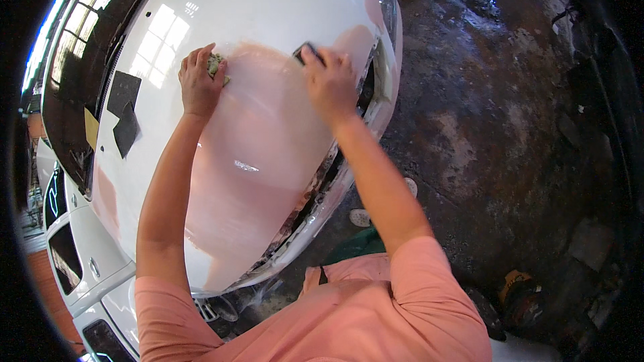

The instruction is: The person sands the surface of a car hood using a sanding block and wipes the area with a wet cloth, repeatedly dipping the cloth into a bucket of water.

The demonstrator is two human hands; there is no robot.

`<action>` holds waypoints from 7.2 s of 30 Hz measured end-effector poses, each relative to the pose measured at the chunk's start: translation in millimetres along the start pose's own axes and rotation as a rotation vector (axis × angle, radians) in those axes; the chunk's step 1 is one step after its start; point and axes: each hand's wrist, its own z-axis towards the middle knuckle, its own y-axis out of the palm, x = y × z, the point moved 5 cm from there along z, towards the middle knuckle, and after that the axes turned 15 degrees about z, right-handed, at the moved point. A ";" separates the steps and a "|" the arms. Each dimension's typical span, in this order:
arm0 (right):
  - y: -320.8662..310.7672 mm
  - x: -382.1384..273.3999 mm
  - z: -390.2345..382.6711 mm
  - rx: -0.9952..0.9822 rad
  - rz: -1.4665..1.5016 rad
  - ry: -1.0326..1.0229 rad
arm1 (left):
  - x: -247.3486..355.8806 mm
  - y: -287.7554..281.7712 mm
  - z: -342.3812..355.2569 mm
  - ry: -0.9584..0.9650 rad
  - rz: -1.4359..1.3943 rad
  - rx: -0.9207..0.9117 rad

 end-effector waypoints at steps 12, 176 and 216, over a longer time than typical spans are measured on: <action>-35.4 92.6 11.7 0.029 0.020 0.129 | -27.1 34.4 14.3 -0.194 0.161 0.025; -373.4 556.3 178.0 -1.497 -0.325 0.014 | 363.2 32.6 -182.5 -1.143 0.460 -0.158; -358.0 576.5 140.7 -1.405 -0.193 0.196 | 360.6 22.1 -181.4 -2.061 -0.030 0.252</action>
